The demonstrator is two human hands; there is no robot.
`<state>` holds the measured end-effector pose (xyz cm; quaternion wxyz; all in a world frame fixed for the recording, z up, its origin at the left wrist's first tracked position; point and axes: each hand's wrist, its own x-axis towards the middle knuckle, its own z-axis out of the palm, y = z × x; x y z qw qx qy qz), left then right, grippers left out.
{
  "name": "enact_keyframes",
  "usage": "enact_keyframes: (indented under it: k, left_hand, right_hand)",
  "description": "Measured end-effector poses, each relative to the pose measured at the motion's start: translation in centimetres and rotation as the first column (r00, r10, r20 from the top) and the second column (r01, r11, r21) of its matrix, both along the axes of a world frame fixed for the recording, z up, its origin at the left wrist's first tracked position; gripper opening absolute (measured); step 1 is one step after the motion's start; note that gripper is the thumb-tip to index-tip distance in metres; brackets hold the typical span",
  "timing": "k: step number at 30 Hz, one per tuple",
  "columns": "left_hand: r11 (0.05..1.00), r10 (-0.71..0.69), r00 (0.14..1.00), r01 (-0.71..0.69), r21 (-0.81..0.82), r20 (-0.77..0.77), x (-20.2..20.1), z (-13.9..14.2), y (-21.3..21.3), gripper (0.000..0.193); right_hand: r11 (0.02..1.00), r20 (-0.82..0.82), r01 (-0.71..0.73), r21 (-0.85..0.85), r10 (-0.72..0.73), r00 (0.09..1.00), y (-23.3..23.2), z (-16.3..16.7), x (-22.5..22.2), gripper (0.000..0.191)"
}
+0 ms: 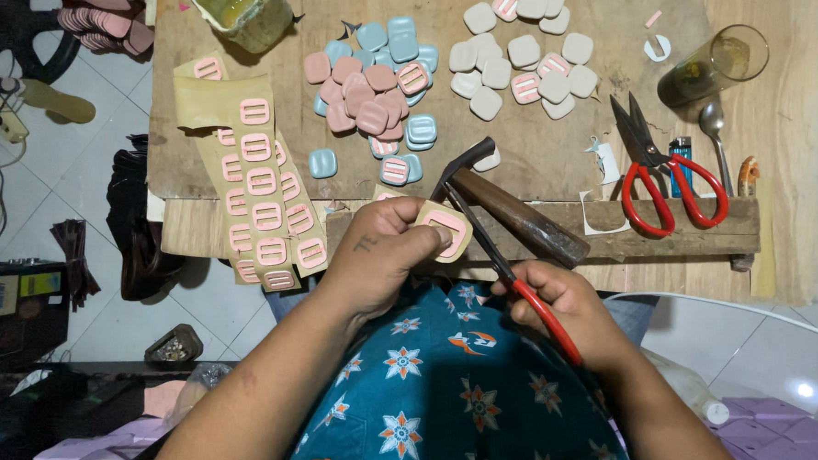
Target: The person sits at a workbench and uses scissors to trim excess material from the edges of small pink foam buckle-shaped pieces, one at a time, placing the trimmed pieces on the table with other finished pieces.
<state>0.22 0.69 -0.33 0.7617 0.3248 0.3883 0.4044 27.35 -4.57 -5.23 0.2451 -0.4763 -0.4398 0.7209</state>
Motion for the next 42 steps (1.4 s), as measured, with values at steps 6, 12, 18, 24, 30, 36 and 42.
enact_keyframes:
  k: [6, 12, 18, 24, 30, 36, 42]
  left_hand:
    - [0.998, 0.018, 0.992, -0.01, 0.064, -0.128, -0.4, 0.7, 0.5, 0.021]
    - [0.998, 0.036, 0.991, -0.027, 0.065, -0.128, 0.4, 1.4, -0.2, 0.022]
    - [1.0, -0.003, 0.986, 0.003, 0.003, -0.17, 1.1, 1.9, -0.6, 0.017]
    - [0.997, -0.037, 0.98, 0.049, 0.06, -0.193, 1.0, 2.4, -1.0, 0.01]
    - [0.995, -0.049, 0.967, 0.07, 0.075, -0.251, 1.1, 2.7, -1.4, 0.013]
    - [0.989, -0.117, 0.954, 0.137, 0.055, -0.275, 0.9, 2.3, -1.3, 0.016]
    - [0.968, -0.157, 0.934, 0.21, 0.136, -0.321, 0.4, 1.4, -1.3, 0.017]
  right_hand:
    - [0.997, 0.067, 0.007, -0.083, -0.001, 0.998, -0.2, -0.2, 0.8, 0.039]
    - [0.966, 0.059, -0.104, 0.238, 0.092, 0.994, 0.3, 0.3, 0.0, 0.036]
    - [0.998, -0.011, -0.053, 0.039, 0.054, 0.998, 0.2, 1.4, -1.4, 0.033]
    - [0.992, 0.045, -0.065, 0.104, 0.061, 0.997, 0.3, 1.5, -1.3, 0.038]
    - [0.986, 0.108, -0.087, 0.141, 0.072, 0.992, 0.3, 1.0, -0.8, 0.042]
    - [0.988, 0.201, -0.107, 0.114, 0.082, 0.976, -0.2, 1.8, 0.6, 0.039]
    - [0.991, 0.16, -0.085, 0.099, 0.069, 0.985, -0.4, 2.3, 1.6, 0.026]
